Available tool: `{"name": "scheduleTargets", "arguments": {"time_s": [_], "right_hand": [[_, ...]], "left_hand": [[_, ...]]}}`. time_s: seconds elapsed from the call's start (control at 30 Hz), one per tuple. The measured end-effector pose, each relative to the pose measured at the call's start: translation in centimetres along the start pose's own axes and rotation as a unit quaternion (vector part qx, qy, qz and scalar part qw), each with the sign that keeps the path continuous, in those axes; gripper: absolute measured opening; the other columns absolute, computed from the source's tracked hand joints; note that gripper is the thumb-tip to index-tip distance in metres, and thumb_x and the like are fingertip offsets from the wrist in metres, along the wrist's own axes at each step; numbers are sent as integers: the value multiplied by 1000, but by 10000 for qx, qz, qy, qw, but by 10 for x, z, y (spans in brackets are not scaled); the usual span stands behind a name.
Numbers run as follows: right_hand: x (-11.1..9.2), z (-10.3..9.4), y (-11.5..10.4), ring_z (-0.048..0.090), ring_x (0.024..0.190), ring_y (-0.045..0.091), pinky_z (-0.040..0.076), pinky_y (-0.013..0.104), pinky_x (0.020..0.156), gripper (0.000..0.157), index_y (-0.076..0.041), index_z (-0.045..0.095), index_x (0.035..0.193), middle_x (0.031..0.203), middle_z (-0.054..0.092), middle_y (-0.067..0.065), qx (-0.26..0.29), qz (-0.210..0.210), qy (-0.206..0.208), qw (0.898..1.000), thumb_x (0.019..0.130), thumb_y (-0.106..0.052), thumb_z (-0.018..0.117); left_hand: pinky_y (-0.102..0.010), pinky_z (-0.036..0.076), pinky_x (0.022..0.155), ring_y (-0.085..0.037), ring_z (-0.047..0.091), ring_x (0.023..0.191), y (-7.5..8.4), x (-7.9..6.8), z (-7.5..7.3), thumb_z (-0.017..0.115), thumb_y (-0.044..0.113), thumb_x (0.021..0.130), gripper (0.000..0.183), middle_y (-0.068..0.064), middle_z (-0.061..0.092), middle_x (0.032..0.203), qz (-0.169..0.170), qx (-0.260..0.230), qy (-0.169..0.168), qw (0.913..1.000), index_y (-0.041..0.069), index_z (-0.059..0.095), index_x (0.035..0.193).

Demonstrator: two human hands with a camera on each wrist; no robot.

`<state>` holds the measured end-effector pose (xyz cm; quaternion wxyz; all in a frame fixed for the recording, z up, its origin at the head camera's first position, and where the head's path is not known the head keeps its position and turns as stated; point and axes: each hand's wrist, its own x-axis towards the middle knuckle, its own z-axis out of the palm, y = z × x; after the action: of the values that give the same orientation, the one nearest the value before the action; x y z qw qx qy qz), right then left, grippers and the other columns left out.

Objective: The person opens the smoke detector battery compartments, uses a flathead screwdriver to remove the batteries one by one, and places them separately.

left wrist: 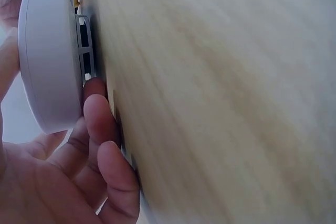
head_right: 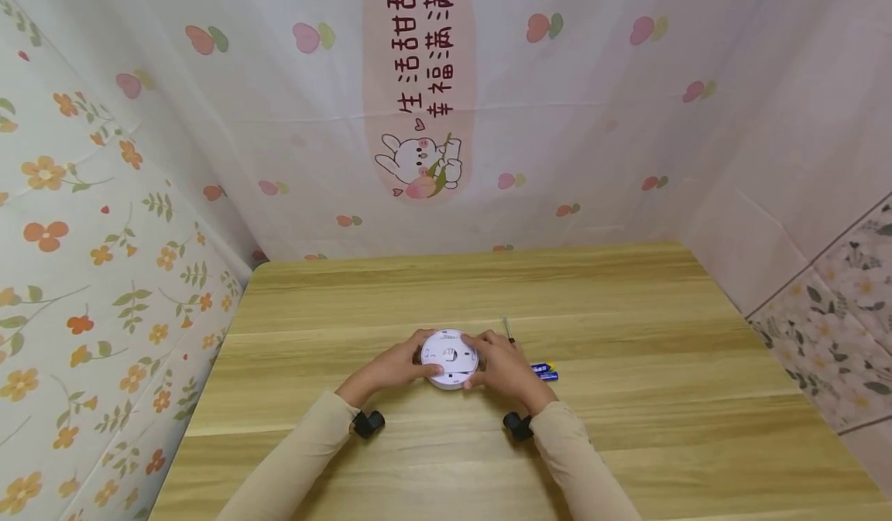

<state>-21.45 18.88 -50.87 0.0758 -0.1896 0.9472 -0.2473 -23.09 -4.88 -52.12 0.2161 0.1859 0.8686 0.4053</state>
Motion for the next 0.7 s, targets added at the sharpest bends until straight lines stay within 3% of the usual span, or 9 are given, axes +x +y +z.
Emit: {"name": "scheduleTargets", "arguments": {"time_s": [0.23,0.43,0.57,0.7], "right_hand": [[1,2,-1,54,111,25,36,56,98,82,-11,52,139,118,59,7,76,35,73,9999,67,-33,85],[1,4,-1,56,118,28,32,58,104,74,-9,59,129,124,63,8,217,273,278,9990,64,-30,87],[1,5,-1,58,117,28,32,56,103,72,-9,61,127,124,63,8,220,287,357,9987,63,-30,87],[1,5,1,57,118,28,32,57,103,72,-10,60,127,125,63,8,192,286,346,9988,64,-31,86]], "left_hand": [[-54,40,104,-33,53,127,0,1,-2,64,49,89,73,-11,55,140,3,170,64,9998,23,32,148],[-48,44,95,-23,60,105,-2,1,-4,60,45,92,61,-9,64,121,24,72,91,9999,24,39,146],[-43,46,93,-18,61,97,-3,3,-5,60,40,94,58,-7,66,117,108,-28,93,9999,22,41,145],[-41,47,89,-17,63,85,-4,4,-4,61,38,94,57,-6,68,103,100,-163,68,9998,20,41,144]]}}
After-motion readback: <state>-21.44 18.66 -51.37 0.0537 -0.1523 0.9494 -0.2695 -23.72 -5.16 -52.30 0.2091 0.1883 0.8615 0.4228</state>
